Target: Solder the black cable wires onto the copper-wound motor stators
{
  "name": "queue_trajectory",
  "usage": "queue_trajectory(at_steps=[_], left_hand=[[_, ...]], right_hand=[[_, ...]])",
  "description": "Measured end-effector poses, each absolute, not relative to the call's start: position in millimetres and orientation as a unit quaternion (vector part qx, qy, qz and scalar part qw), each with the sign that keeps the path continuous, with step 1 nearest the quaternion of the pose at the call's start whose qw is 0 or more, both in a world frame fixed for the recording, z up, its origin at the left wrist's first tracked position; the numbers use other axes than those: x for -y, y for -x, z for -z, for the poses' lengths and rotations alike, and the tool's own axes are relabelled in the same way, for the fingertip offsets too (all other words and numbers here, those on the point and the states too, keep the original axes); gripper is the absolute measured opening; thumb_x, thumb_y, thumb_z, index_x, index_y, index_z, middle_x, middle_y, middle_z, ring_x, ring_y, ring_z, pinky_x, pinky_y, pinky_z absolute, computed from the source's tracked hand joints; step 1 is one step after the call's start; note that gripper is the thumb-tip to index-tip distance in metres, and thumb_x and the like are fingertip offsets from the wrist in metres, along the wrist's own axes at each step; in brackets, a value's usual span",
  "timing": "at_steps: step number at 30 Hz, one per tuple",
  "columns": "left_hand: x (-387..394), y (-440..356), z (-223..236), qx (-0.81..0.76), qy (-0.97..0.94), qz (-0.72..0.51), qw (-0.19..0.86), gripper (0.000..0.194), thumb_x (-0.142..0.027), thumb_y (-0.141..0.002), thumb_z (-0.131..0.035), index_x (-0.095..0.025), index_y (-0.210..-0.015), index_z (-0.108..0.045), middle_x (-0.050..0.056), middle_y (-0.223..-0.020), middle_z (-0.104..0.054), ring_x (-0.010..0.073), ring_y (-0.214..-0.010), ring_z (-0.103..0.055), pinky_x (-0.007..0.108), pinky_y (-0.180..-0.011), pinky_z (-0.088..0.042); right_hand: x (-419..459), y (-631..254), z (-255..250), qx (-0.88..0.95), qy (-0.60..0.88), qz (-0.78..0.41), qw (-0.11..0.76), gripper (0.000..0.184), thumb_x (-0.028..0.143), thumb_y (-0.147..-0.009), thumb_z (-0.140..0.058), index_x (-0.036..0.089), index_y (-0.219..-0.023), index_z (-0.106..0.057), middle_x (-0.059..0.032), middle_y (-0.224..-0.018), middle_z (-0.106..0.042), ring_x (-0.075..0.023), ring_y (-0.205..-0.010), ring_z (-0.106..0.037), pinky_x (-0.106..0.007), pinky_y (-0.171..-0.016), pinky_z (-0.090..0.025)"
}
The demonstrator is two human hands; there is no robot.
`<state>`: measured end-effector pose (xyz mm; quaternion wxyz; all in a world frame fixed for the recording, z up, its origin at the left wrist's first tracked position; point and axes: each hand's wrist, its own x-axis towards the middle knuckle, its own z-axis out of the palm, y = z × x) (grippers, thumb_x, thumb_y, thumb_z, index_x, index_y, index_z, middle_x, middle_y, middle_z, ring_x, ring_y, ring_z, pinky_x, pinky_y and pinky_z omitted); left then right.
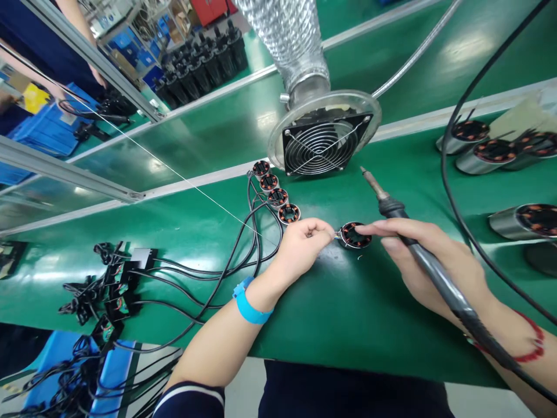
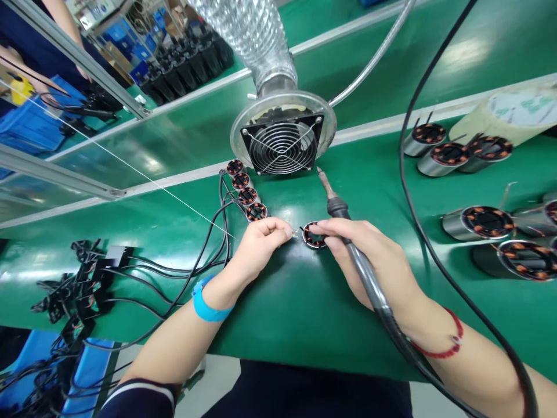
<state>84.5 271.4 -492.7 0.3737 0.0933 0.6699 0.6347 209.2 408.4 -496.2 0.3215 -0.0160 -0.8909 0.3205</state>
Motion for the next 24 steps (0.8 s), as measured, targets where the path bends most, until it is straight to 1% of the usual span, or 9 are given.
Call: queue_trajectory(at_steps=[1, 3, 6, 10, 14, 18, 21, 24], left_hand=[[-272, -85, 492, -0.67, -0.092, -0.634, 0.375, 0.006, -0.018, -0.062, -0.061, -0.014, -0.058, -0.061, -0.003, -0.054, -0.053, 0.0064, -0.052, -0.041, 0.022, -0.054, -0.03], [-272, -85, 491, -0.671, -0.093, -0.633, 0.375, 0.006, -0.017, -0.063, -0.061, -0.014, -0.059, -0.061, -0.004, -0.053, -0.052, 0.0064, -0.052, -0.04, 0.022, -0.054, -0.029], [-270, -85, 489, -0.669, -0.106, -0.635, 0.372, 0.007, -0.019, -0.065, -0.061, -0.013, -0.062, -0.062, -0.004, -0.055, -0.052, 0.0066, -0.053, -0.04, 0.023, -0.055, -0.029], [-267, -86, 489, -0.669, -0.133, -0.637, 0.36, 0.008, -0.02, -0.068, -0.06, -0.013, -0.064, -0.061, -0.003, -0.057, -0.053, 0.0071, -0.055, -0.042, 0.023, -0.057, -0.032], [-262, -88, 490, -0.668, -0.162, -0.632, 0.357, 0.009, -0.02, -0.073, -0.056, -0.014, -0.07, -0.062, -0.004, -0.057, -0.052, 0.0081, -0.056, -0.045, 0.023, -0.058, -0.034], [-259, -91, 494, -0.67, -0.184, -0.636, 0.334, 0.008, -0.02, -0.077, -0.056, -0.014, -0.076, -0.061, -0.002, -0.065, -0.057, 0.0091, -0.062, -0.05, 0.023, -0.062, -0.038], [-258, -95, 499, -0.67, -0.193, -0.647, 0.309, 0.007, -0.023, -0.079, -0.058, -0.016, -0.078, -0.057, -0.003, -0.067, -0.055, 0.0083, -0.062, -0.047, 0.022, -0.061, -0.037], [-257, -96, 501, -0.667, -0.181, -0.657, 0.3, 0.01, -0.023, -0.079, -0.059, -0.017, -0.077, -0.052, -0.004, -0.064, -0.051, 0.0076, -0.059, -0.044, 0.021, -0.06, -0.036]], right_hand=[[-408, -207, 493, 0.904, 0.02, -0.297, 0.306, 0.015, 0.022, -0.097, -0.051, 0.023, -0.111, -0.057, -0.003, -0.098, -0.071, -0.0174, -0.089, -0.068, -0.029, -0.078, -0.055], [-407, -205, 486, 0.921, 0.011, -0.27, 0.281, 0.017, 0.025, -0.097, -0.051, 0.021, -0.112, -0.056, -0.0046, -0.1, -0.069, -0.0194, -0.089, -0.066, -0.032, -0.076, -0.053], [-402, -200, 480, 0.932, -0.006, -0.252, 0.261, 0.02, 0.023, -0.095, -0.05, 0.021, -0.116, -0.052, -0.0047, -0.094, -0.066, -0.0198, -0.084, -0.064, -0.033, -0.073, -0.05], [-394, -193, 483, 0.935, -0.005, -0.234, 0.266, 0.022, 0.02, -0.094, -0.048, 0.019, -0.116, -0.05, -0.0035, -0.086, -0.063, -0.0193, -0.077, -0.06, -0.033, -0.068, -0.045], [-390, -189, 490, 0.93, 0.004, -0.236, 0.281, 0.023, 0.019, -0.094, -0.047, 0.018, -0.118, -0.049, -0.0037, -0.085, -0.062, -0.0199, -0.078, -0.059, -0.035, -0.073, -0.044], [-387, -188, 493, 0.932, -0.005, -0.207, 0.297, 0.024, 0.02, -0.095, -0.045, 0.02, -0.118, -0.048, -0.0046, -0.085, -0.062, -0.0217, -0.077, -0.059, -0.037, -0.072, -0.043], [-383, -188, 492, 0.938, -0.004, -0.171, 0.303, 0.021, 0.02, -0.095, -0.044, 0.021, -0.115, -0.049, -0.0045, -0.081, -0.061, -0.0218, -0.074, -0.058, -0.037, -0.07, -0.042], [-380, -187, 491, 0.938, -0.028, -0.16, 0.306, 0.019, 0.019, -0.095, -0.043, 0.021, -0.112, -0.05, -0.0016, -0.074, -0.059, -0.0199, -0.069, -0.056, -0.036, -0.069, -0.041]])
